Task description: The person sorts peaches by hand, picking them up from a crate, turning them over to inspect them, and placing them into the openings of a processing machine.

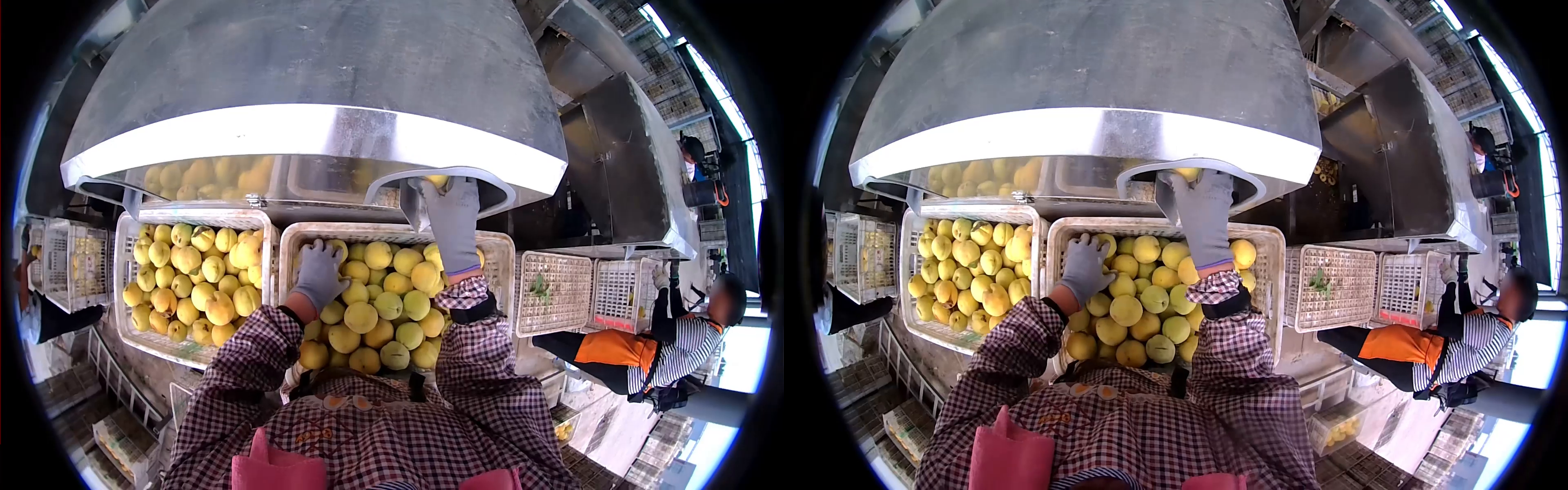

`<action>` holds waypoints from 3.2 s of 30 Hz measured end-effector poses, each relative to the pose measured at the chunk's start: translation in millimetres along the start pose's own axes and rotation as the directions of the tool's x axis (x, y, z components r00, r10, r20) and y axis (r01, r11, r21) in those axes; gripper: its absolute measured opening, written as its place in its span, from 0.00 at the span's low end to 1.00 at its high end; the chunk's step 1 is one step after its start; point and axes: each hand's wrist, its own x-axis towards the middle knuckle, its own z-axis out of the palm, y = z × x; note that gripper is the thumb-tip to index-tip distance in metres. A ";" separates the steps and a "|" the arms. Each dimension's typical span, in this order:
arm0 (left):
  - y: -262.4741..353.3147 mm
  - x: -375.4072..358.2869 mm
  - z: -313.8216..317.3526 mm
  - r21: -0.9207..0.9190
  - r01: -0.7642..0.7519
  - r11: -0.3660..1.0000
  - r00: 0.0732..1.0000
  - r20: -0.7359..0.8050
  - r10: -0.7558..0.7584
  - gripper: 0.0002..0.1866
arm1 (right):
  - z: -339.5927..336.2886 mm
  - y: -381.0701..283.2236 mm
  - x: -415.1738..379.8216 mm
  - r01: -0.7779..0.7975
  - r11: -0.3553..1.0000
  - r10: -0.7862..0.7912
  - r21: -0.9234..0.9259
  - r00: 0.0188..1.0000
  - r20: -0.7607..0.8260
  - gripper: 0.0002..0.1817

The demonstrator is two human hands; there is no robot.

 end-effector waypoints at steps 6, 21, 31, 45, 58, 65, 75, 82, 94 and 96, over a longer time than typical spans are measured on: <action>6.2 -31.3 11.9 -0.104 -0.151 0.983 0.973 0.158 0.166 0.36 | -49.5 -35.7 -110.5 -0.264 0.956 0.139 0.129 0.794 0.592 0.53; -27.2 -34.2 23.8 -0.965 0.031 -0.260 0.966 -0.038 0.257 0.15 | -48.2 12.8 -164.1 -0.119 0.740 -0.304 0.662 0.819 0.487 0.22; 37.9 -86.3 -96.2 -0.860 -0.431 0.272 0.902 -0.416 0.113 0.41 | -75.5 -17.5 -157.3 -0.764 -0.007 -0.028 0.645 0.645 0.764 0.34; 10.5 -72.2 -119.3 -0.888 -0.408 0.213 0.889 -0.333 0.314 0.41 | -115.5 -43.4 -122.0 0.170 0.924 -0.292 0.343 0.891 0.346 0.49; 4.4 -74.2 -46.3 -0.913 -0.011 -0.408 0.997 -0.038 0.060 0.25 | 4.9 16.5 -9.7 0.187 0.982 -0.189 -0.028 0.981 -0.048 0.44; -3.9 -78.5 -28.0 -0.895 -0.446 0.000 0.895 -0.446 0.020 0.24 | -80.2 -42.4 -26.2 -0.223 0.921 0.209 0.318 0.975 0.080 0.46; 8.6 -75.8 -77.2 -0.748 0.195 -0.634 0.966 0.034 0.258 0.26 | -41.1 -33.3 -128.1 -0.405 0.768 -0.049 0.497 0.736 0.675 0.46; 17.7 -67.6 -81.0 -0.557 0.313 -0.769 0.912 -0.048 0.406 0.26 | -77.8 -45.3 -139.2 -0.027 0.865 -0.155 0.502 0.935 0.319 0.52; 13.5 -44.0 -19.3 -0.982 0.080 -0.172 0.997 0.075 0.037 0.30 | -32.7 -7.5 -51.0 0.035 0.980 -0.034 0.195 0.999 -0.011 0.33; 19.6 -50.5 17.9 -0.999 -0.022 0.047 0.985 -0.030 -0.171 0.35 | -2.8 4.1 -33.4 0.059 0.992 -0.053 0.111 0.997 -0.052 0.35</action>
